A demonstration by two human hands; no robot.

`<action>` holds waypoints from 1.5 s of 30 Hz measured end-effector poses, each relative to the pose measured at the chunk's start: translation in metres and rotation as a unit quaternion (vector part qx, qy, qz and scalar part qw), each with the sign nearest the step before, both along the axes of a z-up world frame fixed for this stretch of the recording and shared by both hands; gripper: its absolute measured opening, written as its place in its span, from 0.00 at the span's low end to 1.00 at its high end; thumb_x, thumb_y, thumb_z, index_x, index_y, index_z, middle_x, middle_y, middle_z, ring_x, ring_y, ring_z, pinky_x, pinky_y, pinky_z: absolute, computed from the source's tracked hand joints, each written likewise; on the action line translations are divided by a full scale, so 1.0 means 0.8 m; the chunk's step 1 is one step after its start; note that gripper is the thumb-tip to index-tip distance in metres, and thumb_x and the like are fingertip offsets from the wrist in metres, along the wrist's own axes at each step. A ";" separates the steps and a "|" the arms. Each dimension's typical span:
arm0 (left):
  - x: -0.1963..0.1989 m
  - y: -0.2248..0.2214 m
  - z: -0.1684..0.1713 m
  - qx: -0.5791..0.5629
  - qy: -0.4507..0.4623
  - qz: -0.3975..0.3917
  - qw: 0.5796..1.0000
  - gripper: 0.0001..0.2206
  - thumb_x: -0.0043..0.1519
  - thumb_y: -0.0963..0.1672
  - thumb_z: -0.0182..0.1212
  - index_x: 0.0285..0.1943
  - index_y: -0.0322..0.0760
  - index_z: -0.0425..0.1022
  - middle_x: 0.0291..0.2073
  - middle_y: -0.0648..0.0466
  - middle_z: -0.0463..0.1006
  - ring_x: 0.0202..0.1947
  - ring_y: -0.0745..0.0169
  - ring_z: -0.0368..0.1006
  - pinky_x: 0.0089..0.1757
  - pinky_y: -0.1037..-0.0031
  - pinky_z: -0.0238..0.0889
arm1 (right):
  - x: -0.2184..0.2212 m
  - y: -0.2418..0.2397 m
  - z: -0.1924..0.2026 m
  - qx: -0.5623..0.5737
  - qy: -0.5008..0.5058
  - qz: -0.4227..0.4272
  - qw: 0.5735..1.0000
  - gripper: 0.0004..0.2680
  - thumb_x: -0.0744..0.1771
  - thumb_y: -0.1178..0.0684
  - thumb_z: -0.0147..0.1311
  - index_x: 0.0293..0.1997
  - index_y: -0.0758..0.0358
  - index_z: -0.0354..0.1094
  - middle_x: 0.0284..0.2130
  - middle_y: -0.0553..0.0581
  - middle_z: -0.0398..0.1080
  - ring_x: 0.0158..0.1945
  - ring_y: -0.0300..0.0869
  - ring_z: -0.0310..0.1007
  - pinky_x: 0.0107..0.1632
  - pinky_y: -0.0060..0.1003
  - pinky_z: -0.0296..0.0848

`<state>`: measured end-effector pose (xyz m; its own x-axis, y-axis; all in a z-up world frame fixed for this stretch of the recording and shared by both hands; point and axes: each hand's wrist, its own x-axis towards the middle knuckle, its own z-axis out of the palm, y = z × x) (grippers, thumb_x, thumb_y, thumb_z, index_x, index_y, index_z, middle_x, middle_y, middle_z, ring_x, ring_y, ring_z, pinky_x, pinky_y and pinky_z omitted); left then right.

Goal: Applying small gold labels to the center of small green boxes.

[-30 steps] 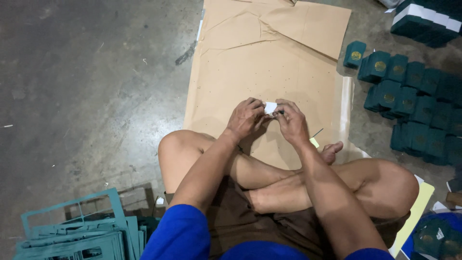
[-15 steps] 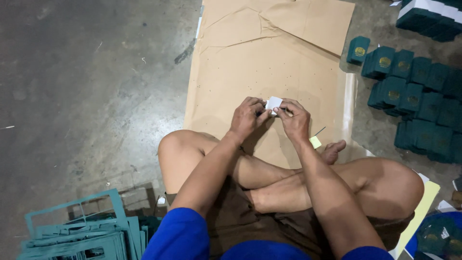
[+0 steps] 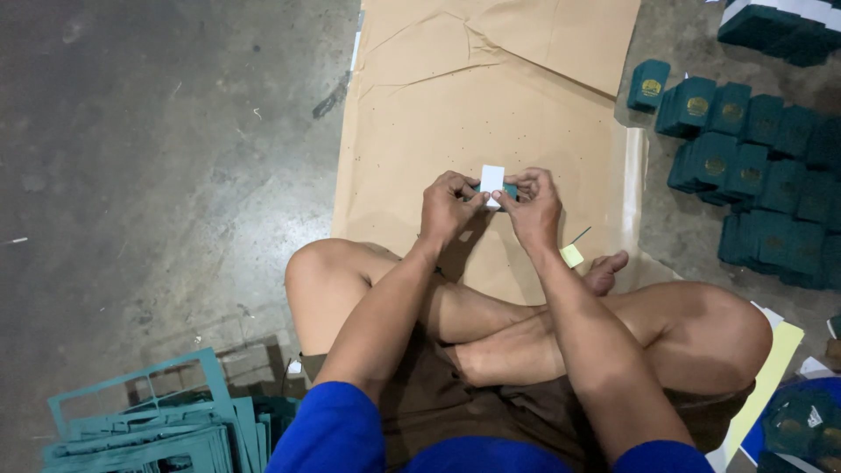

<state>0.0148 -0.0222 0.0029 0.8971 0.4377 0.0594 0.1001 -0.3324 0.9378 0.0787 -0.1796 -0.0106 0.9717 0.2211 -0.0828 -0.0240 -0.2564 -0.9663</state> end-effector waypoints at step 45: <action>0.101 -0.029 -0.040 0.525 0.277 -0.269 0.758 0.10 0.55 0.48 0.65 0.42 0.46 0.82 0.40 0.51 0.84 0.47 0.59 0.79 0.57 0.59 0.58 | 0.025 0.004 -0.092 -0.048 0.111 -0.102 0.987 0.22 0.60 0.55 0.68 0.57 0.65 0.60 0.45 0.60 0.74 0.48 0.45 0.77 0.52 0.37 0.76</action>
